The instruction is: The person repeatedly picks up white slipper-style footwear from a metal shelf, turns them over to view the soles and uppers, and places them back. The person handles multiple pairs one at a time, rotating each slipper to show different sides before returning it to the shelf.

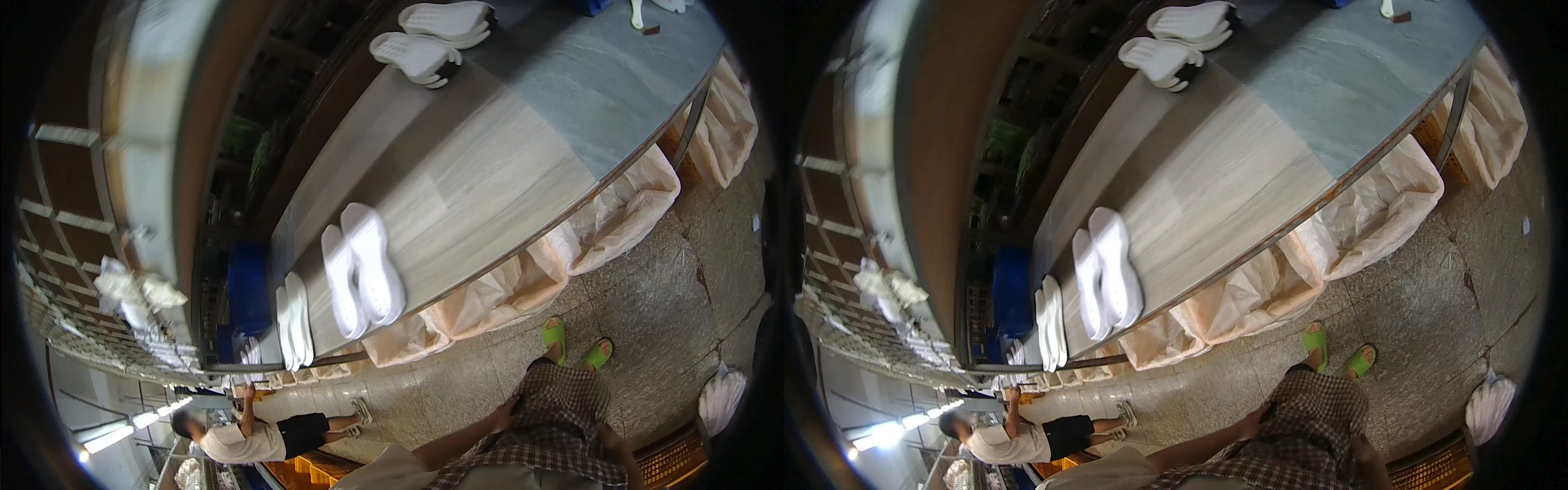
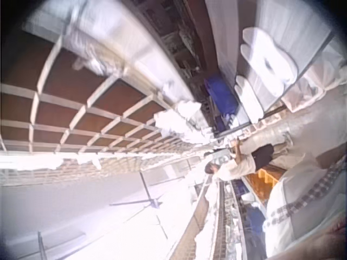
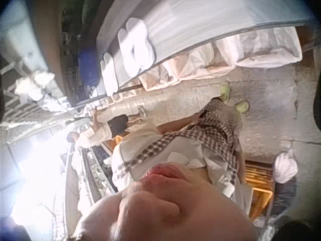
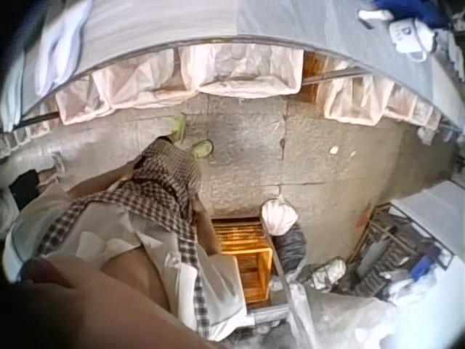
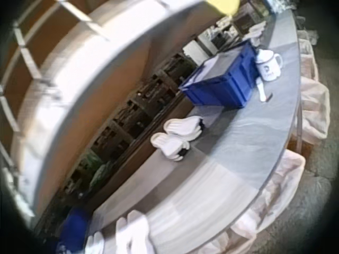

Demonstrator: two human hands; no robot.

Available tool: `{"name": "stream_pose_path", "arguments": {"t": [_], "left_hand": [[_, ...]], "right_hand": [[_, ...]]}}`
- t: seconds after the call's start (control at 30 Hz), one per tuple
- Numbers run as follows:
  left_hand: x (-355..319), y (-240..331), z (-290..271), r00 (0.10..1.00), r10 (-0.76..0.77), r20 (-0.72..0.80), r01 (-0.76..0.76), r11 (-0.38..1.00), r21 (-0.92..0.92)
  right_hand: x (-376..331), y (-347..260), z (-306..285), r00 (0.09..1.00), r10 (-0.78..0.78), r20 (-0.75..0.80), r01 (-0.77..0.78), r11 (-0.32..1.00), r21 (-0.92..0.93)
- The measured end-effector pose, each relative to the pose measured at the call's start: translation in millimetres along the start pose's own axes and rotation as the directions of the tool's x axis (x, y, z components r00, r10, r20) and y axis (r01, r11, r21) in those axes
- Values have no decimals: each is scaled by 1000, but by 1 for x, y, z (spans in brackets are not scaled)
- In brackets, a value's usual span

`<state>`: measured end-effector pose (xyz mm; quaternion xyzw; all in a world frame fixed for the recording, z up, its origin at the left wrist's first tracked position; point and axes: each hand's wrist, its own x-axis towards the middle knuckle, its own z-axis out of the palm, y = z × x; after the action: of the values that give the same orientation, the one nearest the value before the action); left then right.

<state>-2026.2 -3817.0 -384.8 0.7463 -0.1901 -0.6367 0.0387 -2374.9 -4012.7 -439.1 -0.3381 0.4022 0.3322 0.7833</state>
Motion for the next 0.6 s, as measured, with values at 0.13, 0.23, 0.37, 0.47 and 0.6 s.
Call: {"name": "stream_pose_path", "arguments": {"t": [0.13, 0.23, 0.37, 0.47, 0.6], "left_hand": [[-11, 1, -1, 1000, 17, 17, -18, 1000, 19], [-19, -3, -18, 998, -40, 57, 37, 998, 60], [-20, 4, -40, 992, -122, 10, 120, 982, 144], [-20, 23, -51, 985, -65, -158, 97, 973, 208], [-25, 48, -63, 964, -114, -239, 170, 958, 230]], "right_hand": [[75, 105, 24, 901, 28, -432, -140, 963, -230], [88, 123, 38, 810, 157, -565, -215, 976, -37], [77, 100, 45, 755, 168, -634, -207, 978, 12], [72, 85, 45, 726, 169, -666, -193, 980, 38], [75, 78, 43, 703, 170, -690, -181, 982, 58]]}}
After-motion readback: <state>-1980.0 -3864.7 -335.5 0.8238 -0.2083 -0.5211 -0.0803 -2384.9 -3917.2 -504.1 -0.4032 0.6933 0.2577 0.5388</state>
